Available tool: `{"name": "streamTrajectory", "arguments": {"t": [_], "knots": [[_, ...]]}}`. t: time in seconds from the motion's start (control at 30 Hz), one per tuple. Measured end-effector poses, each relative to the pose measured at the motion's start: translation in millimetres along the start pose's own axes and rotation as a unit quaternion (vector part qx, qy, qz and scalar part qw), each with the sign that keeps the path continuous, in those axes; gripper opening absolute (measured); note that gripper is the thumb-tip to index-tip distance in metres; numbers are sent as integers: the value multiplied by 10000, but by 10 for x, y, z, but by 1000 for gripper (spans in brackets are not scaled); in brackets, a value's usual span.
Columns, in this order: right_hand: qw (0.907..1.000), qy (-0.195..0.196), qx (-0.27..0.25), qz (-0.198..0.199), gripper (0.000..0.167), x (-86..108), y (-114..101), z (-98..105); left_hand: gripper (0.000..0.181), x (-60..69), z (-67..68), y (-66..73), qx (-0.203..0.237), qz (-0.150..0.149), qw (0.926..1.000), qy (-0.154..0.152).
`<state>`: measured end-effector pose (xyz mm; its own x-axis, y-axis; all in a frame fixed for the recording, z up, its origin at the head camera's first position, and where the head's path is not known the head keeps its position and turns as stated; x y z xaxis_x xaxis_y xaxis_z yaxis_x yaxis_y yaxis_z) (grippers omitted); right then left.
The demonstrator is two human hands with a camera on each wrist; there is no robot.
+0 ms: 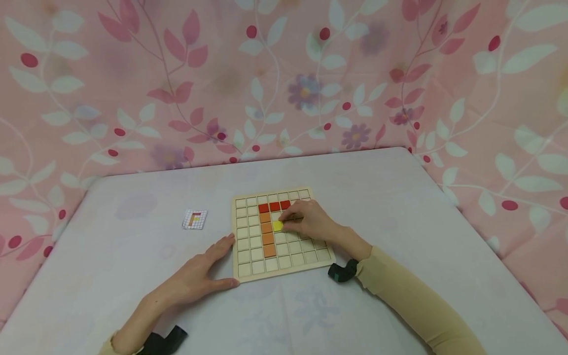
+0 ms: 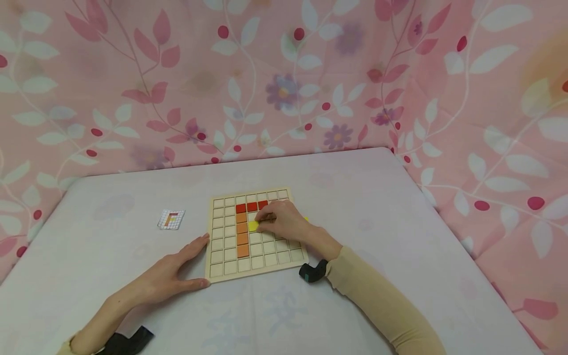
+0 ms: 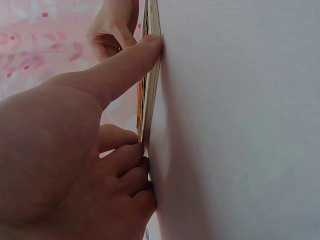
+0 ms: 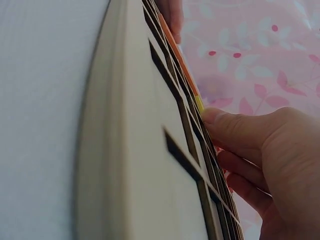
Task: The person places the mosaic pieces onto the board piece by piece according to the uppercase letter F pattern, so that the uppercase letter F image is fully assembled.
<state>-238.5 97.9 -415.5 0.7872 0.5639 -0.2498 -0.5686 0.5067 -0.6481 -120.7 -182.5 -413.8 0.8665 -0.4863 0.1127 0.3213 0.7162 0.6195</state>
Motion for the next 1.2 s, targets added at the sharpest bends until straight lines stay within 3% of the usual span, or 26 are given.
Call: {"name": "streamTrajectory", "arguments": {"t": [0.23,0.53,0.7,0.9,1.2], "knots": [[9913,-235,-544,-1178,29,43,47,278,104,-11,-32,-4,76,4,10000,-30],[9806,-136,-446,-1907,29,356,383,758,104,14,-48,-9,95,159,9998,-54],[9768,-197,-413,-2093,30,536,553,895,103,9,-52,-18,139,225,9996,-88],[9729,-289,-616,-2211,32,656,659,908,103,3,-27,-16,97,145,9998,-73],[9847,-333,-349,-1677,29,623,655,834,103,-7,-3,-1,57,98,9999,-48]]}}
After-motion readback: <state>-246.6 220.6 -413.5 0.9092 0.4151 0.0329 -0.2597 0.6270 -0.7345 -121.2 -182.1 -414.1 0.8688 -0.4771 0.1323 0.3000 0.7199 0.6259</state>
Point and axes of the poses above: each hand's wrist, its own x-axis away from the middle knuckle, its own z-axis out of the back of the hand, y = z × x, the point moved 3 cm from there along -x, towards the middle knuckle, and after that the axes turned 9 degrees about -z, right-handed, at the moved point
